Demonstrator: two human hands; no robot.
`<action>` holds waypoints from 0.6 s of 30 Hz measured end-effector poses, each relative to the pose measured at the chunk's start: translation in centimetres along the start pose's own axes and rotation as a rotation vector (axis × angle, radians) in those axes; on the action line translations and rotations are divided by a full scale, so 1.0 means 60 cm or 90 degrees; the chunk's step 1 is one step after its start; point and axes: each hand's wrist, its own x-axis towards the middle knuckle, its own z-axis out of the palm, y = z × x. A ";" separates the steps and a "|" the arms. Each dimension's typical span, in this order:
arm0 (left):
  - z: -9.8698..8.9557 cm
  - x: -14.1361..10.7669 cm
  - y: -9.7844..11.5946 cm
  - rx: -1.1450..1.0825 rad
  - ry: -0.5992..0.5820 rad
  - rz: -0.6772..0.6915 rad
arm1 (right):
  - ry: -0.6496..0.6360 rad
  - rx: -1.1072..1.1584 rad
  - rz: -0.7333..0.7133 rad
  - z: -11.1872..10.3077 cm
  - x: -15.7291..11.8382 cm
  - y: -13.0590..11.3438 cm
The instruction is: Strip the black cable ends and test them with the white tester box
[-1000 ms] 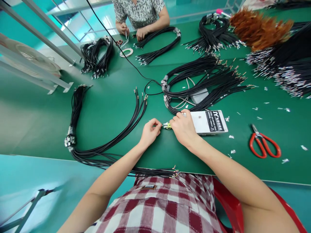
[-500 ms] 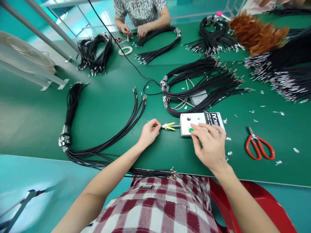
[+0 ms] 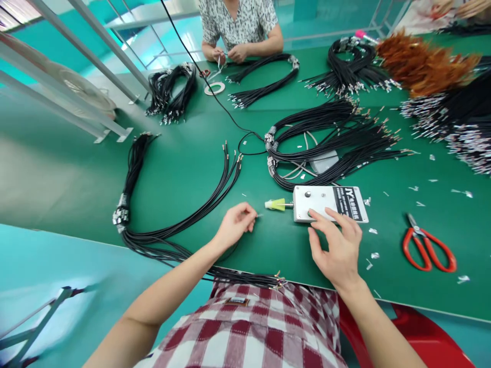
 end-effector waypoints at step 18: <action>-0.130 0.100 -0.034 0.440 0.254 0.095 | -0.095 0.271 -0.045 0.026 0.003 -0.039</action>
